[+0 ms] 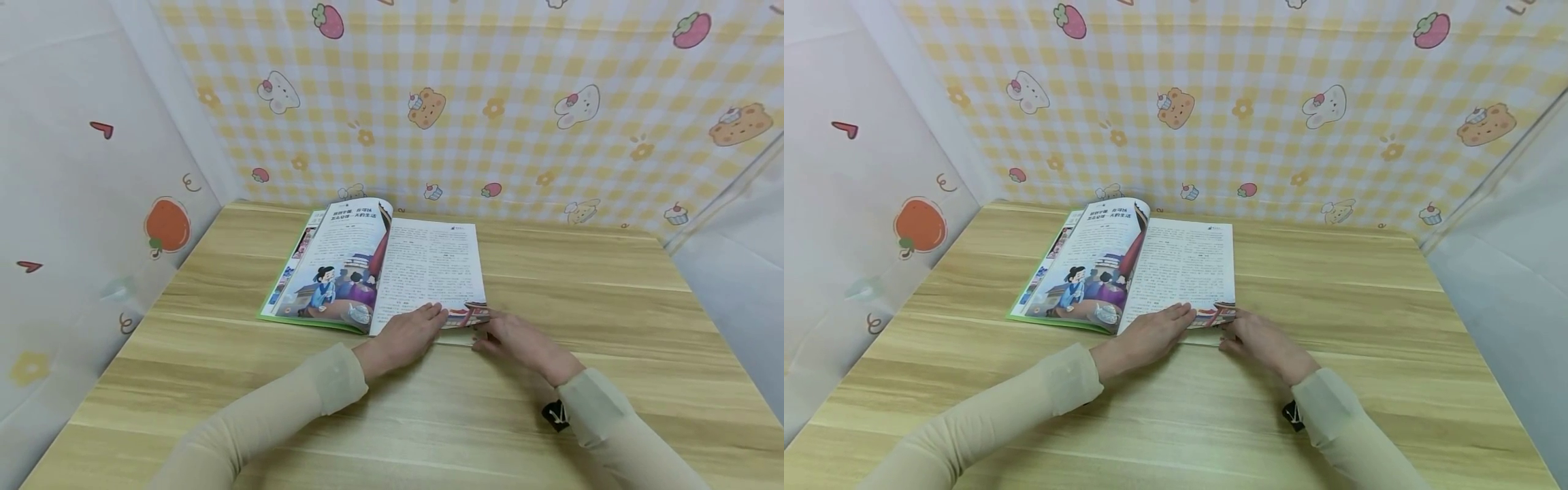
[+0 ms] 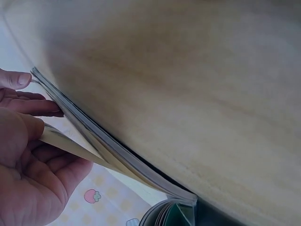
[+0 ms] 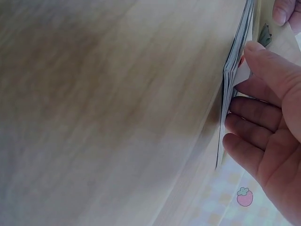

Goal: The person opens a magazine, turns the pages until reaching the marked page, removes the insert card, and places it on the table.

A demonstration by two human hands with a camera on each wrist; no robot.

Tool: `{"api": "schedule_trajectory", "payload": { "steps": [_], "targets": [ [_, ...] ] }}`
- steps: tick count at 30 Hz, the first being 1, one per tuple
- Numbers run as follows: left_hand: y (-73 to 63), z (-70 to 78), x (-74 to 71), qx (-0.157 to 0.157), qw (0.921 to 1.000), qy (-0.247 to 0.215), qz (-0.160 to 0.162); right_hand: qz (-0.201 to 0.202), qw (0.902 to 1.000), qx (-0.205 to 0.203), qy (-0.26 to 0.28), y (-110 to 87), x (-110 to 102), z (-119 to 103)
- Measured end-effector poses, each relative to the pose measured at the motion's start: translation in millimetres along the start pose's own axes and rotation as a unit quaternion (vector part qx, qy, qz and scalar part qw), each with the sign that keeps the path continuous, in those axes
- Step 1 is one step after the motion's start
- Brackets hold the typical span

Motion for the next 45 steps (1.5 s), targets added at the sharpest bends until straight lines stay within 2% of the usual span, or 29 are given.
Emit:
{"api": "schedule_trajectory", "payload": {
  "steps": [8, 15, 21, 25, 28, 32, 34, 36, 39, 42, 45],
  "targets": [
    [-2.3, 1.9, -6.1, -0.011, 0.9999, 0.005, -0.012, 0.005, 0.9999, -0.008, -0.013, 0.3, -2, -2],
    [-5.1, 2.6, -11.3, -0.011, 0.9998, 0.016, -0.004, 0.012, 0.9996, -0.016, -0.02, -0.5, -2, -3],
    [-8.7, 0.0, -18.3, -0.011, 0.9999, 0.006, 0.005, 0.01, 0.9998, -0.01, -0.017, -1.2, 0, -3],
    [-13.9, -8.4, -31.0, -0.014, 0.9992, -0.031, 0.024, 0.009, 1.0, -0.001, -0.003, -2.3, 2, -1],
    [-18.5, -19.1, -43.9, -0.013, 0.9957, -0.072, 0.056, 0.009, 1.0, 0.003, 0.0, -3.2, 2, -1],
    [-26.1, -37.1, -62.4, -0.015, 0.987, -0.099, 0.126, 0.007, 0.9999, 0.008, -0.002, -3.7, 1, 0],
    [-30.3, -50.0, -71.2, -0.042, 0.9814, -0.099, 0.159, 0.005, 0.9999, 0.012, -0.002, -4.0, 1, 1],
    [-33.0, -64.8, -77.6, -0.078, 0.9752, -0.11, 0.176, 0.003, 0.9999, 0.015, -0.002, -4.1, 0, 1],
    [-36.6, -89.4, -82.6, -0.14, 0.9635, -0.14, 0.18, 0.001, 0.9998, 0.019, 0.0, -4.1, 0, 1],
    [-41.5, -111.2, -85.6, -0.179, 0.9517, -0.163, 0.188, -0.002, 0.9998, 0.019, 0.003, -3.7, 0, 1],
    [-48.3, -130.1, -87.1, -0.213, 0.9442, -0.158, 0.196, -0.004, 0.9997, 0.022, 0.003, -3.4, 1, 2]
  ]
}}
Point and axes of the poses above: each hand's wrist, its own y-axis towards the middle knuckle, its own x-axis out of the palm, z = x × y, the point moved 10 cm from there along y, towards the middle knuckle, and after that the axes turned 13 degrees about -x, right-handed, at the moved point
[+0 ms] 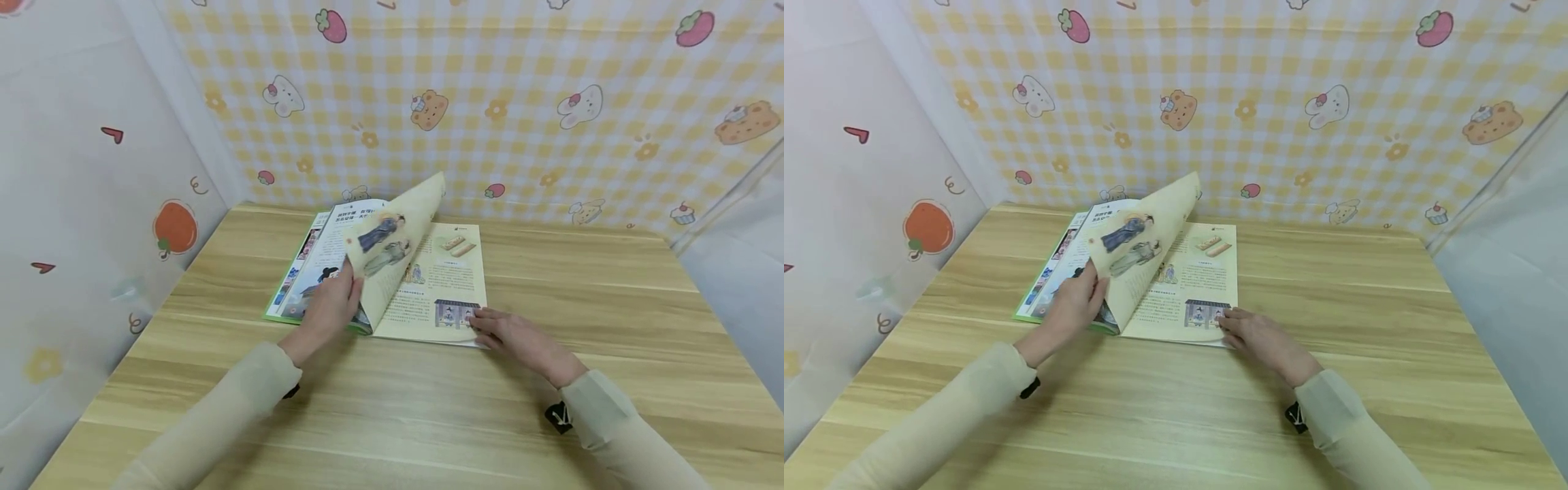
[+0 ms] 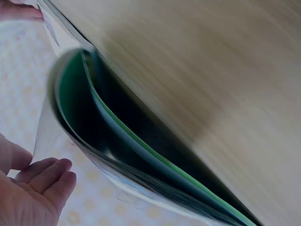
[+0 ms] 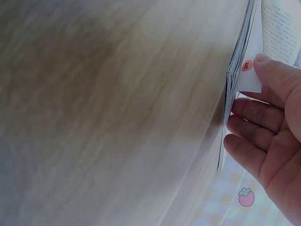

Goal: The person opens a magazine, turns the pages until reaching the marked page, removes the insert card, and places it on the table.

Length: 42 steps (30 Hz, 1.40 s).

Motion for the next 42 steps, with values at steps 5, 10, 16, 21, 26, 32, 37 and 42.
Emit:
{"api": "schedule_trajectory", "payload": {
  "steps": [5, 10, 16, 21, 26, 32, 37, 42],
  "targets": [
    [2.7, -26.9, -1.4, -0.059, 0.9982, 0.001, -0.01, 0.001, 1.0, -0.005, -0.006, -0.3, 0, 0],
    [10.7, -55.2, -1.8, -0.138, 0.9849, -0.103, -0.018, 0.0, 1.0, 0.0, -0.004, -0.4, 1, 1],
    [21.7, -79.7, -3.9, -0.206, 0.9646, -0.162, -0.025, 0.005, 1.0, -0.003, -0.003, -1.1, 1, 0],
    [23.9, -89.0, -4.6, -0.208, 0.9691, -0.13, -0.027, 0.012, 0.9999, -0.008, -0.006, -1.3, -1, -1],
    [21.8, -77.5, -3.0, -0.114, 0.9933, 0.002, -0.019, 0.014, 0.9999, -0.009, -0.006, -1.8, -1, -1],
    [12.9, -56.4, 13.8, 0.018, 0.9834, 0.179, -0.027, 0.007, 0.9999, -0.005, -0.007, -1.0, -2, -1],
    [5.6, -54.6, 34.3, 0.034, 0.969, 0.227, -0.092, 0.005, 1.0, -0.005, -0.005, -0.7, -1, 0],
    [1.4, -48.2, 38.8, 0.048, 0.9639, 0.243, -0.099, 0.0, 1.0, -0.001, 0.001, -1.4, 0, 0]
  ]
}}
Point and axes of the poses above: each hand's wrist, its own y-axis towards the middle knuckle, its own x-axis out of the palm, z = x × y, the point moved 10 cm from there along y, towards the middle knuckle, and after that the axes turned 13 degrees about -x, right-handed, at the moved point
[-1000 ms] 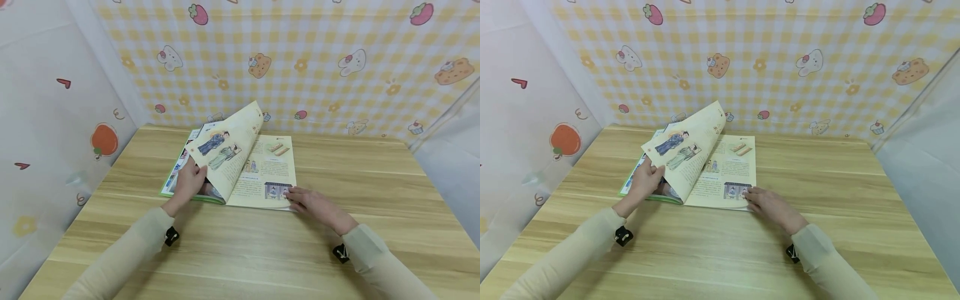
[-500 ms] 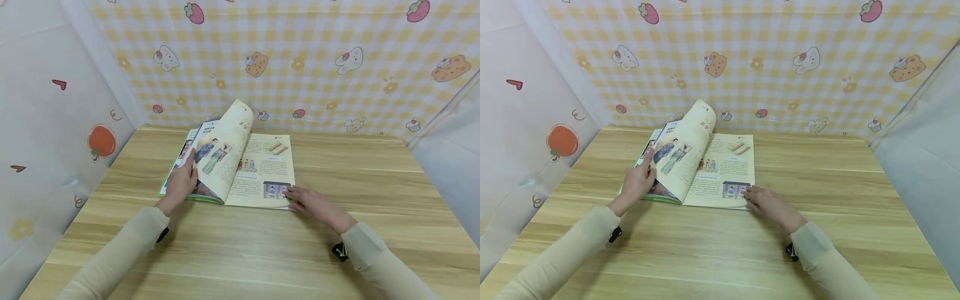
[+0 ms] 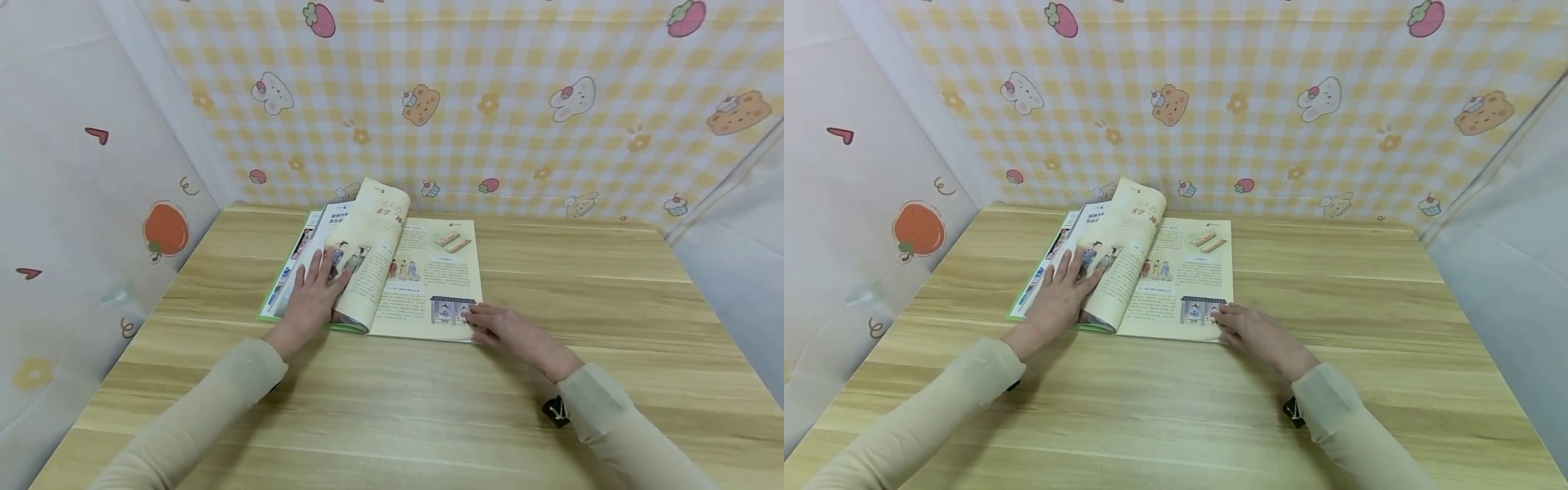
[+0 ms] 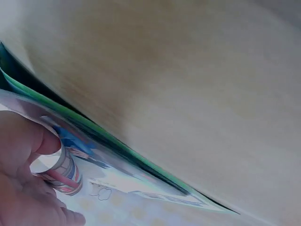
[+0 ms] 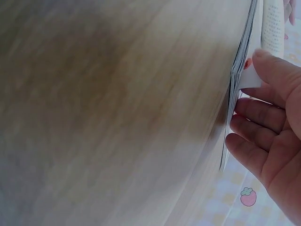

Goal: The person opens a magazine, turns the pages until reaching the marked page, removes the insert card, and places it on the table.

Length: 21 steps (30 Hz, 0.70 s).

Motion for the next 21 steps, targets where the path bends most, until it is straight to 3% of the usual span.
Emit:
{"api": "schedule_trajectory", "payload": {
  "steps": [5, 12, 21],
  "targets": [
    [-4.0, 0.6, -0.3, -0.004, 0.9997, 0.024, -0.002, -0.007, 0.9999, 0.008, 0.01, -0.6, 1, 2],
    [-10.4, -10.6, 6.6, -0.031, 0.9965, 0.056, -0.054, -0.012, 0.9997, 0.01, 0.019, -0.1, 1, 2],
    [-13.0, -20.0, 1.4, -0.051, 0.9873, 0.104, -0.109, -0.029, 0.9985, 0.031, 0.035, -1.8, 4, 4]
  ]
}}
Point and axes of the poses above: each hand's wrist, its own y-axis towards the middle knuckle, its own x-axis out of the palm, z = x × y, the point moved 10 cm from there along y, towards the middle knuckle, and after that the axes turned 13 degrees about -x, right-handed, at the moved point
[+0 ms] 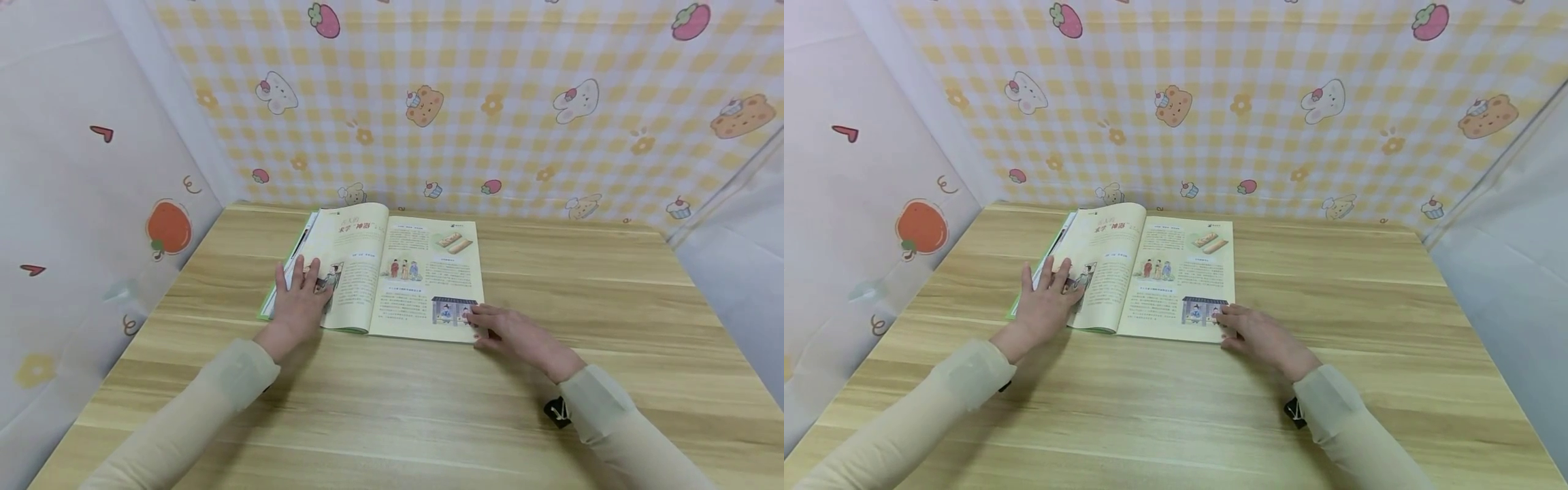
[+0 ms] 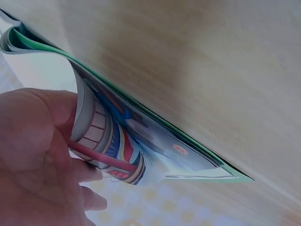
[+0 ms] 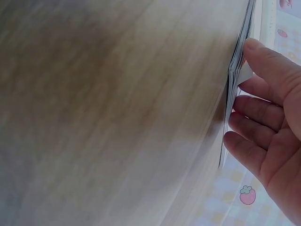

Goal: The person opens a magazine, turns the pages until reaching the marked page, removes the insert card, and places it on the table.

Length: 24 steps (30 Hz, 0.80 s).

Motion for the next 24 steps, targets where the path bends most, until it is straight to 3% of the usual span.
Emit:
{"api": "schedule_trajectory", "payload": {
  "steps": [11, 16, 24],
  "targets": [
    [-0.4, -24.9, 4.4, -0.037, 0.9989, -0.027, 0.007, 0.012, 0.9997, -0.019, -0.01, 0.5, -2, -1],
    [-1.4, -28.4, 2.6, -0.036, 0.9986, -0.035, 0.015, 0.015, 0.9996, -0.02, -0.01, 0.0, -4, -1],
    [-0.3, -33.1, -1.8, -0.034, 0.9991, -0.01, 0.023, 0.008, 0.9998, -0.017, 0.005, -0.2, -2, 1]
  ]
}}
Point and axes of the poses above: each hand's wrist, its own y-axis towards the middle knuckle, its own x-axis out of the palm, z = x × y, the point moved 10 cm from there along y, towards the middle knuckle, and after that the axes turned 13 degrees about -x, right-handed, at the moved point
